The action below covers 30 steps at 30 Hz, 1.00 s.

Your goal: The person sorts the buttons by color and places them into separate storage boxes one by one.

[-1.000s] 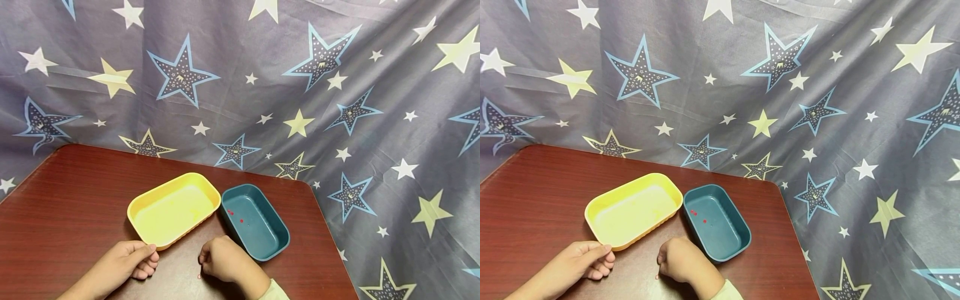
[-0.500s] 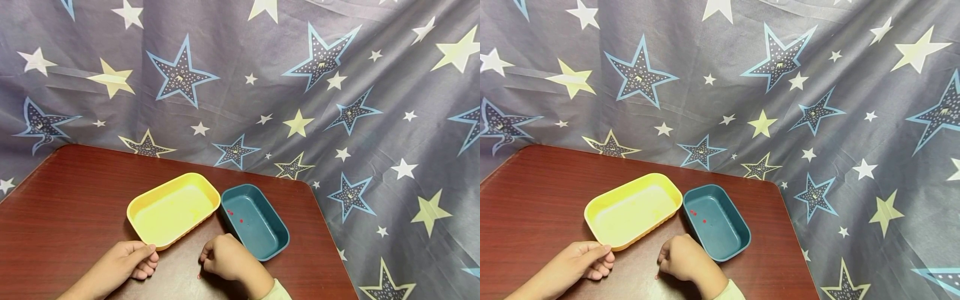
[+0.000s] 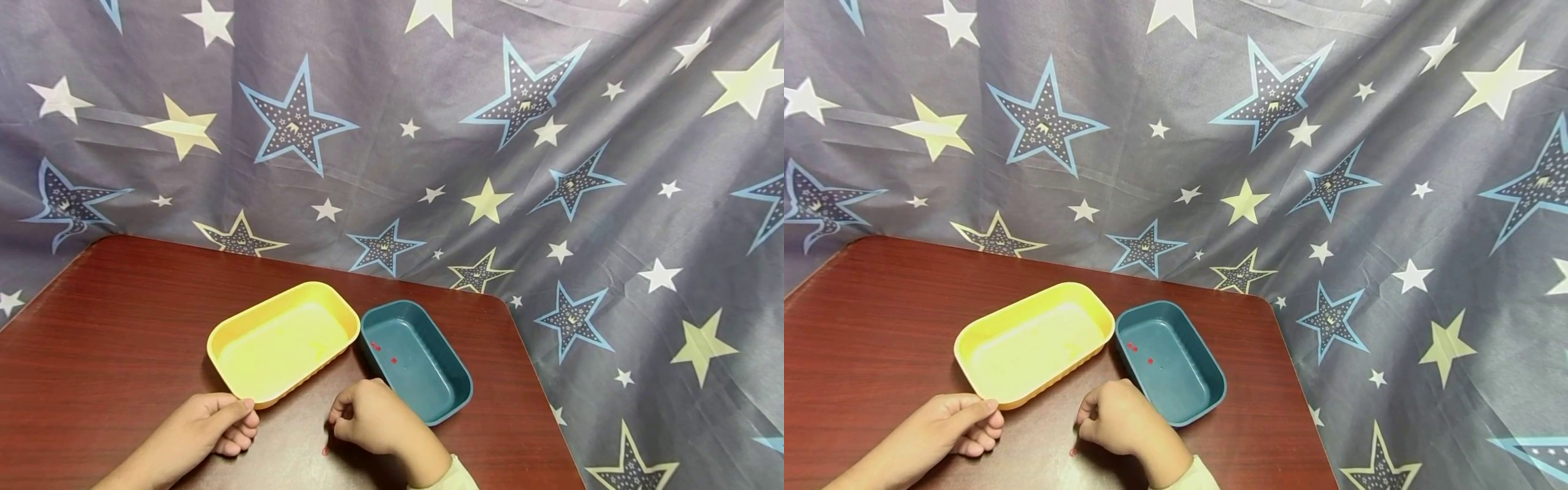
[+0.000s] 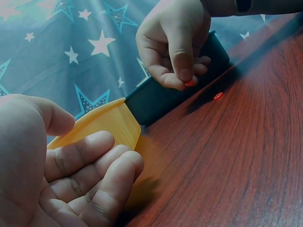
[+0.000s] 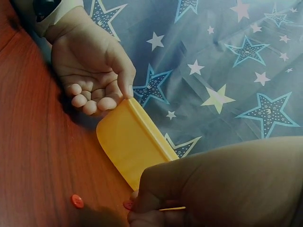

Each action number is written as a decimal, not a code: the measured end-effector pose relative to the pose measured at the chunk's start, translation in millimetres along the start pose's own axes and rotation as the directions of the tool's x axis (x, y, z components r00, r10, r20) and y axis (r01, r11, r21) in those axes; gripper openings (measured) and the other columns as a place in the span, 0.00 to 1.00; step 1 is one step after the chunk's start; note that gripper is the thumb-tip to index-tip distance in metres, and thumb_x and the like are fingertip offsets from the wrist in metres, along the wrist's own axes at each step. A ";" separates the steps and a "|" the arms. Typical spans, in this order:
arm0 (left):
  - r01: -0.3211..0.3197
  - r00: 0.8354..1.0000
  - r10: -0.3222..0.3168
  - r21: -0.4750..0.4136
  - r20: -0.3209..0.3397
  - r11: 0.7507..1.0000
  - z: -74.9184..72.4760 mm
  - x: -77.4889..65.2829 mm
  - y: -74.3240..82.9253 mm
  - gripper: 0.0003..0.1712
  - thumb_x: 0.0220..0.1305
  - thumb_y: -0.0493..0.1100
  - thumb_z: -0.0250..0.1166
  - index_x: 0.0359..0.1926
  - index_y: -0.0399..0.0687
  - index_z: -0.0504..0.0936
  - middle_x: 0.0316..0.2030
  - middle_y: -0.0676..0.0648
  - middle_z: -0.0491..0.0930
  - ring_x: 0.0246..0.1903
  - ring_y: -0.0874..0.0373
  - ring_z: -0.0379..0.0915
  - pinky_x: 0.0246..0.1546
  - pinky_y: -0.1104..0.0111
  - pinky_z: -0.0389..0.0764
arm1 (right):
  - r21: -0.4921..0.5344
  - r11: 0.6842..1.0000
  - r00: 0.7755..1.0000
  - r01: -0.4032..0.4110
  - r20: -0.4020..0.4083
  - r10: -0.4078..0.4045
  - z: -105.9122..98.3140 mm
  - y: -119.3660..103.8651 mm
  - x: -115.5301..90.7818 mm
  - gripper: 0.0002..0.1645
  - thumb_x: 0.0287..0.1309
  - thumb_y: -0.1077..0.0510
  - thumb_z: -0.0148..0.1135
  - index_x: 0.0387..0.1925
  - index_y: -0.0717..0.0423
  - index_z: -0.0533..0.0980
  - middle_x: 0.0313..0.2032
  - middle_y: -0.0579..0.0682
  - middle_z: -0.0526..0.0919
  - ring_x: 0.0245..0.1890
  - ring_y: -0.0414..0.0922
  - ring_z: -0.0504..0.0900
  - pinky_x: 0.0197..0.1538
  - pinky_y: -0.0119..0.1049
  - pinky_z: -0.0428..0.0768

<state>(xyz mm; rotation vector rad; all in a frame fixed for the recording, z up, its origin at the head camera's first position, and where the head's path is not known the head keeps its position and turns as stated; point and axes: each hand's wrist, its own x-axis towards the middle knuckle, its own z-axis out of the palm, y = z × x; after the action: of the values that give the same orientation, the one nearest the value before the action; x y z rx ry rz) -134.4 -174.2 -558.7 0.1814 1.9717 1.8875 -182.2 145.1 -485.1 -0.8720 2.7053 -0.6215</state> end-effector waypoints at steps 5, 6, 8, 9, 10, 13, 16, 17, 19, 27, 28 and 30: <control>-0.002 1.000 0.002 0.003 -0.001 1.000 0.2 0.1 1.0 0.27 0.91 0.50 0.56 0.49 0.27 0.86 0.38 0.43 0.91 0.35 0.60 0.90 0.40 0.63 0.96 | 0.053 0.999 1.000 0.007 -0.013 -0.007 -4.0 0.5 0.4 0.12 0.56 0.61 0.76 0.25 0.39 0.86 0.19 0.24 0.75 0.23 0.23 0.70 0.33 0.19 0.73; -0.002 1.000 0.002 0.003 -0.001 1.000 0.2 0.0 1.1 0.27 0.91 0.50 0.56 0.49 0.27 0.86 0.38 0.43 0.91 0.35 0.60 0.90 0.40 0.63 0.96 | 0.065 0.998 1.000 0.008 -0.015 -0.007 -4.8 0.4 0.6 0.12 0.57 0.62 0.76 0.25 0.40 0.86 0.19 0.24 0.75 0.23 0.23 0.70 0.30 0.19 0.72; -0.003 1.000 0.003 0.004 -0.003 1.000 0.3 0.0 1.3 0.27 0.91 0.50 0.56 0.49 0.27 0.86 0.38 0.44 0.91 0.35 0.60 0.90 0.40 0.63 0.96 | 0.081 0.997 1.000 0.011 -0.022 -0.009 -6.6 -0.1 1.0 0.12 0.57 0.62 0.75 0.25 0.40 0.85 0.19 0.25 0.75 0.23 0.23 0.70 0.29 0.18 0.71; -0.004 1.000 0.004 0.004 -0.004 1.000 0.4 0.0 1.3 0.27 0.91 0.50 0.56 0.49 0.27 0.86 0.38 0.44 0.91 0.35 0.60 0.90 0.40 0.63 0.96 | 0.093 0.996 1.000 0.011 -0.021 -0.009 -7.4 -0.3 1.3 0.12 0.57 0.62 0.75 0.25 0.41 0.85 0.19 0.25 0.74 0.23 0.23 0.70 0.29 0.18 0.71; -0.005 1.000 0.005 0.004 -0.005 1.000 0.4 0.0 1.2 0.27 0.92 0.50 0.56 0.49 0.27 0.86 0.38 0.44 0.91 0.35 0.60 0.90 0.40 0.63 0.96 | 0.103 0.995 1.000 0.011 -0.022 -0.009 -8.3 -0.7 1.5 0.12 0.58 0.62 0.75 0.25 0.41 0.85 0.19 0.25 0.74 0.23 0.23 0.70 0.29 0.18 0.71; -0.006 1.000 0.006 0.004 -0.005 1.000 0.5 0.1 0.7 0.27 0.92 0.50 0.56 0.49 0.27 0.86 0.38 0.44 0.91 0.35 0.60 0.90 0.40 0.63 0.96 | 0.134 0.991 1.000 0.007 -0.017 -0.004 -11.4 -1.8 1.7 0.12 0.58 0.62 0.75 0.25 0.42 0.86 0.19 0.25 0.75 0.23 0.24 0.70 0.30 0.18 0.72; -0.008 1.000 0.008 0.002 -0.002 1.000 0.7 0.0 0.3 0.27 0.92 0.50 0.56 0.49 0.27 0.86 0.39 0.43 0.91 0.35 0.60 0.90 0.40 0.63 0.96 | 0.167 0.986 1.000 -0.003 -0.014 0.005 -15.3 -2.3 1.6 0.10 0.57 0.62 0.75 0.26 0.42 0.87 0.21 0.25 0.77 0.24 0.24 0.72 0.31 0.19 0.73; -0.007 1.000 0.007 0.000 -0.003 1.000 0.8 -0.1 0.3 0.27 0.91 0.50 0.56 0.49 0.28 0.86 0.39 0.44 0.91 0.35 0.60 0.90 0.40 0.63 0.96 | 0.180 0.984 1.000 -0.004 -0.015 0.007 -16.8 -2.4 1.4 0.10 0.57 0.63 0.74 0.27 0.43 0.87 0.21 0.26 0.77 0.24 0.24 0.72 0.31 0.19 0.74; -0.007 1.000 0.007 -0.002 -0.003 1.000 1.0 -0.2 0.4 0.27 0.91 0.50 0.56 0.49 0.27 0.86 0.38 0.43 0.91 0.35 0.60 0.90 0.40 0.63 0.96 | 0.203 0.979 1.000 -0.007 -0.023 0.012 -19.8 -2.0 1.1 0.09 0.56 0.64 0.74 0.28 0.44 0.88 0.22 0.26 0.79 0.25 0.24 0.73 0.32 0.20 0.76; -0.007 1.000 0.007 0.001 -0.006 1.000 1.7 0.3 0.1 0.27 0.91 0.50 0.56 0.49 0.27 0.86 0.38 0.43 0.91 0.35 0.60 0.90 0.40 0.63 0.96 | 0.264 0.964 0.996 -0.039 -0.064 0.058 -33.4 4.8 -0.3 0.12 0.59 0.65 0.70 0.30 0.42 0.88 0.23 0.32 0.83 0.24 0.28 0.78 0.36 0.24 0.78; -0.007 1.000 0.007 0.002 -0.007 1.000 1.6 0.3 -0.2 0.27 0.91 0.50 0.56 0.49 0.27 0.86 0.38 0.43 0.91 0.35 0.60 0.90 0.40 0.63 0.96 | 0.277 0.960 0.996 -0.042 -0.069 0.063 -35.8 6.1 -0.4 0.12 0.59 0.65 0.69 0.30 0.42 0.88 0.23 0.33 0.83 0.23 0.29 0.78 0.35 0.25 0.78; -0.007 1.000 0.007 0.004 -0.008 1.000 1.6 0.4 -0.6 0.27 0.91 0.50 0.56 0.49 0.27 0.86 0.38 0.43 0.91 0.35 0.60 0.90 0.40 0.63 0.96 | 0.305 0.951 0.995 -0.047 -0.074 0.073 -40.3 9.1 -0.6 0.13 0.61 0.66 0.68 0.31 0.44 0.88 0.23 0.35 0.84 0.22 0.30 0.78 0.27 0.25 0.78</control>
<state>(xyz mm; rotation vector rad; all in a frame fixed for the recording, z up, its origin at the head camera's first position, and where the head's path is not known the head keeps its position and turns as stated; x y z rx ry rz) -134.1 -172.7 -559.3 0.1826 1.9827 1.8916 -200.0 165.1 -453.7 -0.6947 2.5978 -1.0479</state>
